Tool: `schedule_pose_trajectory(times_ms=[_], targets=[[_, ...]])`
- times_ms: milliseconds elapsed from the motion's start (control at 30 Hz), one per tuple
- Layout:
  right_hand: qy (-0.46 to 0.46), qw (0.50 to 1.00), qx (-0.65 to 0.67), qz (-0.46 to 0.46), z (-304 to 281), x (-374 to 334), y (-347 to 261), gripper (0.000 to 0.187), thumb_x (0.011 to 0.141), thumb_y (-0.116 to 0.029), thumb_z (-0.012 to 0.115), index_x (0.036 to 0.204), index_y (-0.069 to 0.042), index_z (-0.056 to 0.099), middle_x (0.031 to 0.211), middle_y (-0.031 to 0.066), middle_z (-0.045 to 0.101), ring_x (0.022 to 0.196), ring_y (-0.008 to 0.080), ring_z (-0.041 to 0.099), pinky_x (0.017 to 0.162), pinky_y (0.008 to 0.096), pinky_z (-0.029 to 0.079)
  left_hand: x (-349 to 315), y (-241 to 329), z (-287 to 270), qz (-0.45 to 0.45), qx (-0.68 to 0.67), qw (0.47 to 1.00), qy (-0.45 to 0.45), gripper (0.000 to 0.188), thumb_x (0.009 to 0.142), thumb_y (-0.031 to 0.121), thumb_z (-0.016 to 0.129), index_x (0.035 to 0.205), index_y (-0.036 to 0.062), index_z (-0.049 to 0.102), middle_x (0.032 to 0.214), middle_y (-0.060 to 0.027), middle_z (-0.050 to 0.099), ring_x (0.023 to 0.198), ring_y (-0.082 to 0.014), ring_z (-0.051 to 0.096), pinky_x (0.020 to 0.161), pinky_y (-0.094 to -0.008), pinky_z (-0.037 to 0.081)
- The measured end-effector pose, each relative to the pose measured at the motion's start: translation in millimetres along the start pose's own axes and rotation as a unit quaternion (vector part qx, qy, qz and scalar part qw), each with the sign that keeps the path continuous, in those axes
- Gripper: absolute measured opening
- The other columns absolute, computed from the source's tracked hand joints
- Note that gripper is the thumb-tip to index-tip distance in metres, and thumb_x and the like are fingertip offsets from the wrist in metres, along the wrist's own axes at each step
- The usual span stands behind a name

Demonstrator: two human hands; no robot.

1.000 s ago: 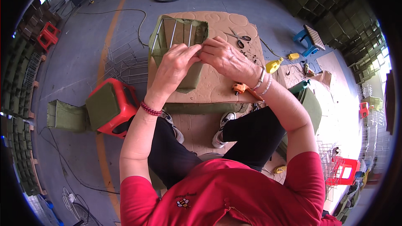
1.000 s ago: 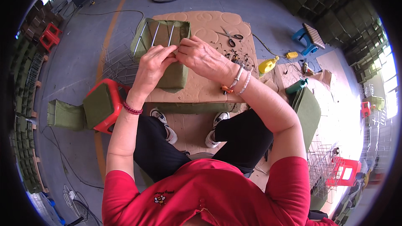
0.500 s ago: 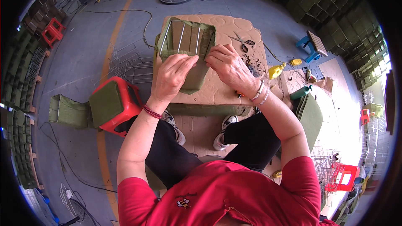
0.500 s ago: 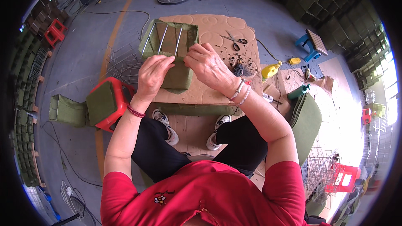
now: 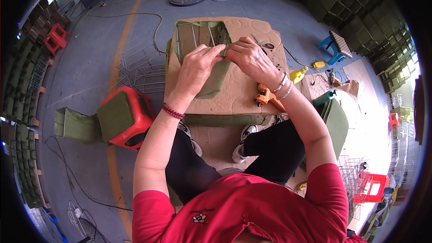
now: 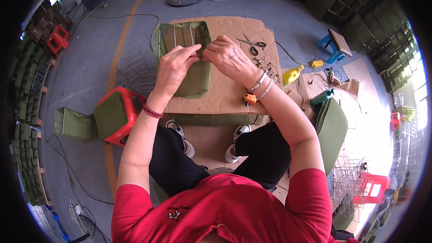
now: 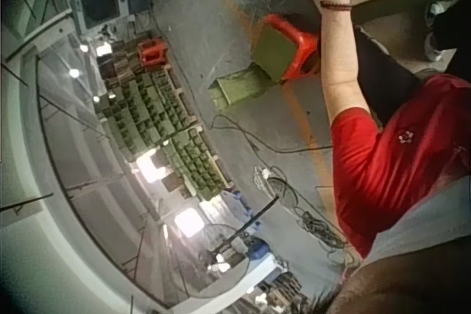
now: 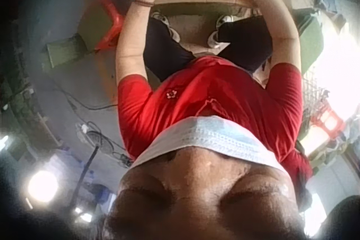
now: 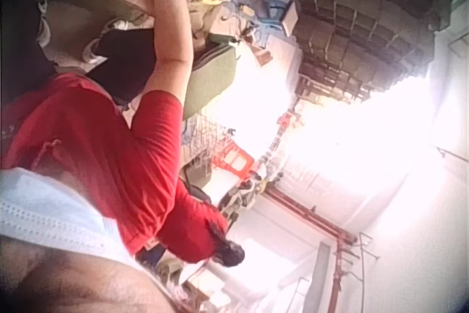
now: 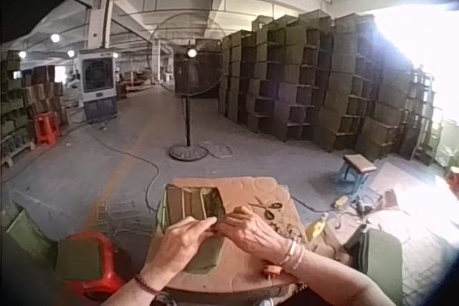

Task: The recorder is using a hot glue gun to attach green fabric coverings to wire frame bins.

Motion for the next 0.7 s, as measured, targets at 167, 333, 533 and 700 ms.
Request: schedule_pose_trajectory(times_ms=[167, 333, 533, 700], targets=[[0.067, 0.995, 0.015, 0.071, 5, -9, -28, 0.035, 0.087, -0.008, 0.066, 0.12, 0.0, 0.061, 0.12, 0.0152, 0.066, 0.116, 0.03, 0.062, 0.103, 0.0429, 0.046, -8, 7, -6, 0.005, 0.066, 0.998, 0.007, 0.043, 0.076, -0.002, 0.075, 0.118, 0.0049, 0.068, 0.088, -0.0077, 0.071, 0.078, -0.0215, 0.067, 0.073, -0.0352, 0.055], [0.129, 0.987, -0.024, 0.089, 19, -13, -44, 0.033, 0.086, -0.003, 0.064, 0.12, 0.0, 0.061, 0.119, 0.0165, 0.066, 0.119, 0.0314, 0.061, 0.104, 0.0464, 0.045, -19, 14, -45, 0.066, 0.175, 0.972, 0.142, 0.034, 0.078, 0.0, 0.073, 0.111, 0.0093, 0.073, 0.09, -0.0029, 0.071, 0.086, -0.0184, 0.066, 0.084, -0.0388, 0.048], [0.114, 0.988, -0.006, 0.104, 19, -8, -40, 0.033, 0.077, 0.002, 0.062, 0.11, 0.0, 0.062, 0.11, 0.0156, 0.067, 0.109, 0.0306, 0.064, 0.101, 0.0438, 0.047, -32, 21, -51, 0.081, 0.186, 0.972, 0.116, 0.036, 0.074, 0.001, 0.077, 0.11, 0.0074, 0.073, 0.085, 0.0, 0.072, 0.089, -0.0179, 0.066, 0.075, -0.0312, 0.051], [0.11, 0.99, 0.01, 0.087, 12, -3, -38, 0.025, 0.077, 0.001, 0.061, 0.101, -0.001, 0.061, 0.1, 0.0133, 0.068, 0.098, 0.0295, 0.064, 0.094, 0.0396, 0.047, -37, 4, -34, 0.064, 0.175, 0.982, 0.017, 0.039, 0.078, -0.001, 0.072, 0.116, 0.003, 0.067, 0.092, -0.0057, 0.069, 0.09, -0.0196, 0.064, 0.078, -0.0346, 0.054]])
Point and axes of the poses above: each hand's wrist, its own x-axis towards the middle knuckle, its own z-axis out of the palm, y = z × x, the point moved 5 cm from there along x, towards the middle knuckle
